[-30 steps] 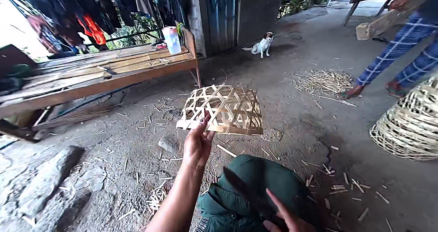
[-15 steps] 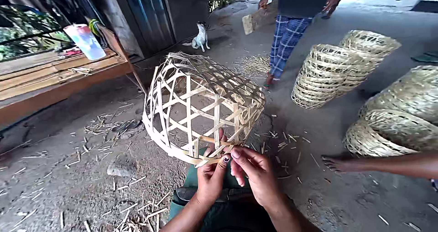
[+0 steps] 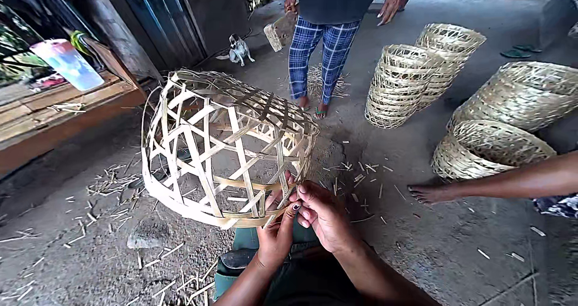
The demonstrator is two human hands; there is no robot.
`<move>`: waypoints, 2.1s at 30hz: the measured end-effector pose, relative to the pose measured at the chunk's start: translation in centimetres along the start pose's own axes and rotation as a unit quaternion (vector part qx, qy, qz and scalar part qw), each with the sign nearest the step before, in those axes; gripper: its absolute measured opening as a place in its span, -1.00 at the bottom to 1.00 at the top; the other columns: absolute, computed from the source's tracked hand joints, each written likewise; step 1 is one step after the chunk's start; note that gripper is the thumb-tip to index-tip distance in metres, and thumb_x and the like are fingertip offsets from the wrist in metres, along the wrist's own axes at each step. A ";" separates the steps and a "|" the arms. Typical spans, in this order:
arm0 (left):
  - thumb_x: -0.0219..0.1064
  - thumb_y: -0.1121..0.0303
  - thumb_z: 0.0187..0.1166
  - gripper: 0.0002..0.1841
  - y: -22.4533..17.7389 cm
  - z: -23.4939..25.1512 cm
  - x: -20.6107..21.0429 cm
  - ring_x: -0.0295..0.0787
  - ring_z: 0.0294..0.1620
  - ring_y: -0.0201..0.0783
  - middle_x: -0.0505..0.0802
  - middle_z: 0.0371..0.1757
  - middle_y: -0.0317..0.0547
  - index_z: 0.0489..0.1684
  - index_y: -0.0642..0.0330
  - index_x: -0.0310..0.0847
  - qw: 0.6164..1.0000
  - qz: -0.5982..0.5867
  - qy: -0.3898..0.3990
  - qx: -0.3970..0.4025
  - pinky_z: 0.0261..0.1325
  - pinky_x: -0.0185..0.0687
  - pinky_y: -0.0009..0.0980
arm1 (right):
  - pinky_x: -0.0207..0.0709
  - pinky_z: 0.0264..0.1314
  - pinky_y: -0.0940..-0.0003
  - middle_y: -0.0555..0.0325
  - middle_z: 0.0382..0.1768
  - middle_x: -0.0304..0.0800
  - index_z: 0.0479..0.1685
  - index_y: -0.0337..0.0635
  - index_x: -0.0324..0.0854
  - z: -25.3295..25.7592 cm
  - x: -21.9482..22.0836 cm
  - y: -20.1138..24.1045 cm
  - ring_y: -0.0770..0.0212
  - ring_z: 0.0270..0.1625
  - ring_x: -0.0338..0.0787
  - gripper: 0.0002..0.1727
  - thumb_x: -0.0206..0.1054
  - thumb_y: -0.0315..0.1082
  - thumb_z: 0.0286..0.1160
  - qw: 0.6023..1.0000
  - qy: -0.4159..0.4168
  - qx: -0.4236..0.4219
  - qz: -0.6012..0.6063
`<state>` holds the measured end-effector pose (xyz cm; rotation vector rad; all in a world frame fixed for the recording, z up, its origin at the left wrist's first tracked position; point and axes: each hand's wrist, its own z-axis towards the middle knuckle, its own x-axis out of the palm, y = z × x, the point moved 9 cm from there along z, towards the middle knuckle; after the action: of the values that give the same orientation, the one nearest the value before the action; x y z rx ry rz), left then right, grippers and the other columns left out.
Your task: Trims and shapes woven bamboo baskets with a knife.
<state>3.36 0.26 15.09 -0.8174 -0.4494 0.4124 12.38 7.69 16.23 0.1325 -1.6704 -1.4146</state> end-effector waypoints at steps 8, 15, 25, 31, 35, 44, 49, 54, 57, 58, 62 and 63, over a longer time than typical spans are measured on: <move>0.31 0.51 0.66 -0.83 -0.6 2.3 -1.1 0.85 0.21 -0.20 0.89 0.16 -0.04 0.06 0.34 0.73 0.999 0.051 0.007 -0.003 0.37 0.75 -0.22 | 0.66 -0.37 0.44 0.23 -0.39 0.65 0.38 -0.32 0.61 -1.0 0.1 -0.5 0.38 -0.46 0.64 -0.61 0.00 -0.32 0.84 0.998 0.065 -0.002 0.017; 0.21 0.63 0.64 -0.77 0.7 4.2 -4.8 0.88 0.03 -0.25 0.89 0.11 0.03 0.19 0.47 0.55 0.984 -0.054 -0.021 -0.171 0.21 0.80 -0.27 | 0.77 -0.10 0.40 0.23 -0.14 0.87 0.14 -0.08 0.82 -3.2 -5.1 -1.8 0.37 -0.20 0.82 -0.69 0.40 -0.11 0.62 0.897 0.121 0.024 -0.425; -0.07 0.36 0.88 -0.48 -0.8 6.2 -4.7 0.84 0.20 -0.04 0.80 0.26 0.16 0.83 0.02 0.10 0.963 -0.167 0.033 -0.207 0.36 0.73 -0.10 | 0.65 0.24 -0.12 0.00 0.06 0.83 0.08 -0.06 0.80 -6.4 -7.3 -7.6 -0.07 0.20 0.79 -0.64 0.53 -0.16 0.31 0.671 0.280 0.096 -0.680; 0.06 0.45 0.81 -0.76 -1.8 6.9 -6.2 0.93 -0.19 -0.20 0.93 -0.25 0.04 0.17 0.32 0.63 0.970 -0.073 0.010 -0.230 0.07 0.84 -0.26 | 0.76 0.03 0.37 0.32 -0.13 0.89 -0.09 0.03 0.87 -7.4 -12.4 2.7 0.43 -0.04 0.83 -0.65 0.61 -0.02 0.19 0.817 0.277 0.031 -0.505; 0.09 0.43 0.76 -0.76 -1.7 6.1 -5.5 0.91 -0.20 -0.23 0.92 -0.24 0.02 0.08 0.31 0.69 0.954 -0.117 0.035 -0.274 0.03 0.84 -0.29 | 0.79 -0.15 0.53 0.28 0.02 0.91 0.46 0.21 0.70 -8.3 -12.8 9.1 0.42 -0.15 0.87 -0.46 0.54 -0.02 0.43 0.937 0.216 -0.024 -0.274; 0.27 0.48 0.68 -0.83 -2.5 5.0 -2.2 0.87 -0.10 -0.24 0.91 -0.15 0.00 -0.07 0.32 0.80 0.944 -0.132 0.076 -0.293 0.12 0.81 -0.29 | 0.59 -0.35 0.55 0.18 0.04 0.61 0.81 -0.45 -0.33 -2.1 -7.2 9.2 0.45 -0.32 0.62 0.33 0.63 0.04 0.29 0.910 -0.022 -0.260 -0.324; 0.35 0.50 0.57 -0.88 -2.1 4.9 -3.4 0.87 -0.03 -0.28 0.93 -0.12 -0.09 -0.12 0.27 0.82 0.947 -0.099 0.098 -0.290 0.21 0.79 -0.30 | 0.71 -0.05 0.53 0.07 0.11 0.63 0.78 -0.56 -0.30 0.5 -6.7 7.2 0.40 -0.11 0.74 0.33 0.70 -0.16 0.19 0.926 -0.031 -0.244 -0.285; 0.49 0.45 0.50 -0.87 -1.9 4.2 -2.8 0.84 -0.02 -0.40 0.91 -0.06 -0.21 -0.09 0.24 0.81 0.933 -0.034 0.229 -0.275 0.16 0.78 -0.41 | 0.59 0.50 0.42 -0.03 0.56 0.45 0.81 -0.51 -0.38 1.6 -8.7 4.7 0.35 0.41 0.67 0.38 0.71 -0.14 0.20 0.949 0.030 -0.217 -0.225; 0.45 0.39 0.56 -0.82 -2.1 4.1 -2.7 0.85 -0.02 -0.43 0.91 -0.05 -0.25 0.01 0.24 0.77 0.925 0.019 0.264 -0.271 0.14 0.79 -0.45 | 0.61 0.46 0.43 0.00 0.51 0.50 0.81 -0.52 -0.34 1.8 -9.0 4.4 0.37 0.36 0.69 0.38 0.73 -0.13 0.18 0.951 0.032 -0.211 -0.224; 0.41 0.40 0.60 -0.80 -2.2 4.2 -2.8 0.85 0.00 -0.44 0.91 -0.02 -0.26 0.09 0.24 0.74 0.918 0.025 0.281 -0.278 0.17 0.78 -0.44 | 0.66 0.35 0.48 0.07 0.43 0.57 0.80 -0.51 -0.32 1.9 -8.8 4.4 0.43 0.25 0.73 0.36 0.72 -0.11 0.19 0.951 0.028 -0.204 -0.232; 0.25 0.52 0.65 -0.71 -1.8 5.4 -4.9 0.85 0.08 -0.45 0.91 0.07 -0.28 0.27 0.21 0.70 0.903 -0.013 0.273 -0.331 0.25 0.77 -0.44 | 0.64 -0.38 0.54 0.18 -0.04 0.74 0.72 -0.54 -0.02 1.9 -8.4 4.7 0.44 -0.37 0.69 -0.09 0.39 -0.11 0.61 0.937 -0.022 -0.182 -0.296; 0.22 0.54 0.64 -0.69 -1.6 6.1 -6.3 0.87 0.06 -0.37 0.92 0.07 -0.18 0.28 0.23 0.70 0.913 -0.050 0.227 -0.336 0.21 0.79 -0.40 | 0.63 -0.43 0.51 0.13 -0.07 0.77 0.69 -0.54 0.09 1.7 -8.5 5.0 0.41 -0.42 0.68 -0.27 0.24 -0.18 0.73 0.927 -0.049 -0.182 -0.323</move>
<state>-4.83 -0.37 18.60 -1.5106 -0.1861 -0.0543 18.41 15.65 15.75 0.4347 -1.4672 -2.2349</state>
